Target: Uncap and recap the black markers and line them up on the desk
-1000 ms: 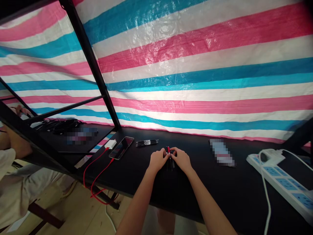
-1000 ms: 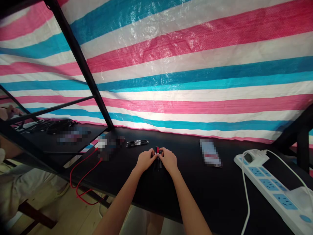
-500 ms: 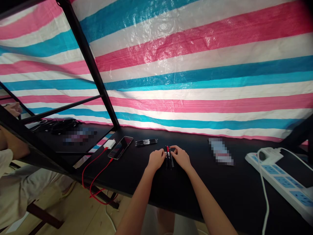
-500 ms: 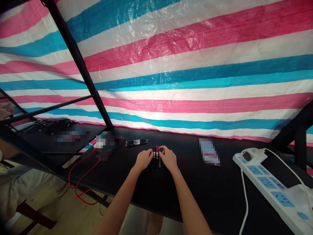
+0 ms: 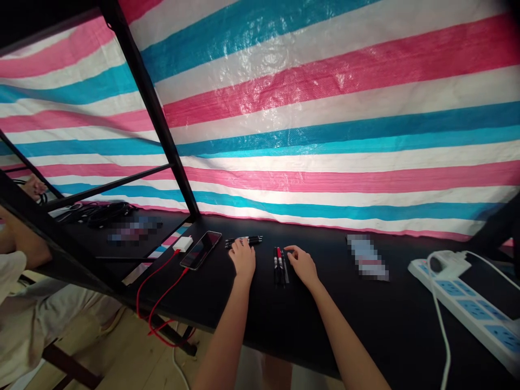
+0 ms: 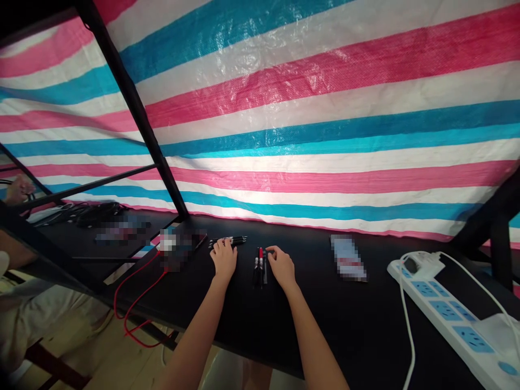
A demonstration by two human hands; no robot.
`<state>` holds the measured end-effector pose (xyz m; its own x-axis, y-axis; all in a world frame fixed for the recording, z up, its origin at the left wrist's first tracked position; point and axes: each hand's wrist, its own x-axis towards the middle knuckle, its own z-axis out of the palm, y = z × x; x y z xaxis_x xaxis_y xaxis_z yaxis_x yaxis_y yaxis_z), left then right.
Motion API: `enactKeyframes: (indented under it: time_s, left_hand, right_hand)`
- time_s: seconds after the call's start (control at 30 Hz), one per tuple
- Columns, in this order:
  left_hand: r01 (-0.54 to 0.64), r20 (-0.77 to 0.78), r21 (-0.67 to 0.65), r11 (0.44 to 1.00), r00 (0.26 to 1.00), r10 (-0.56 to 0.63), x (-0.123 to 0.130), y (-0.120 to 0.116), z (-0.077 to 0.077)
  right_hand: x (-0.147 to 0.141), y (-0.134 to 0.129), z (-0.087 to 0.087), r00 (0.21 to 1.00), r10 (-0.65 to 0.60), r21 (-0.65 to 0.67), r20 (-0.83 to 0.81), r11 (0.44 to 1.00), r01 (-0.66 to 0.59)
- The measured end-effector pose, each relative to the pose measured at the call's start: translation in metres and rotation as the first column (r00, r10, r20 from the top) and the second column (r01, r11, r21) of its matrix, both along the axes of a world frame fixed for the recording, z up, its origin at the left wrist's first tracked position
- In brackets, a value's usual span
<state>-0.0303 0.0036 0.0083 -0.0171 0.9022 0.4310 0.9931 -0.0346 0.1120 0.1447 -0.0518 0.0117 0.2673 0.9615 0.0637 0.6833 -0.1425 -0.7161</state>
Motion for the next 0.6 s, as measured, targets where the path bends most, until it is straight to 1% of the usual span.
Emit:
enactKeyframes:
  time_s: [0.13,0.27,0.33,0.37,0.4,0.47,0.53,0.6]
  left_hand:
    - [-0.047,-0.046,-0.009,0.999,0.998,0.047,-0.003,0.0,-0.005]
    - [-0.047,-0.054,-0.062,0.997,0.998,0.043,-0.003,-0.004,-0.002]
    - [0.005,-0.029,-0.078,0.997,1.0,-0.007,0.0,-0.009,0.001]
    - [0.05,-0.007,-0.071,0.996,0.999,-0.051,0.002,-0.013,0.003]
    - [0.109,0.019,-0.048,0.993,0.994,-0.108,0.005,-0.017,0.005]
    - [0.22,0.067,0.006,0.976,0.973,-0.22,0.012,-0.025,0.01]
    - [0.291,0.084,0.051,0.955,0.952,-0.294,0.019,-0.033,0.014]
    - [0.342,0.085,0.054,0.938,0.934,-0.346,0.024,-0.039,0.016]
  right_hand:
    - [0.0,-0.001,0.002,1.0,0.008,0.008,-0.009,1.0,-0.008]
    - [0.001,-0.002,0.002,0.999,0.019,0.021,-0.037,1.0,-0.018]
    - [0.001,-0.001,0.0,0.998,0.022,0.033,-0.057,0.999,-0.02]
    - [0.002,0.0,-0.002,0.997,0.025,0.044,-0.076,0.999,-0.022]
    - [0.002,0.002,-0.003,0.993,0.032,0.06,-0.111,0.998,-0.025]
    - [0.001,0.005,-0.007,0.967,0.071,0.11,-0.245,0.993,-0.045]
    - [0.0,0.008,-0.008,0.894,0.13,0.166,-0.429,0.984,-0.064]
    - [0.0,0.009,-0.006,0.804,0.175,0.209,-0.569,0.976,-0.065]
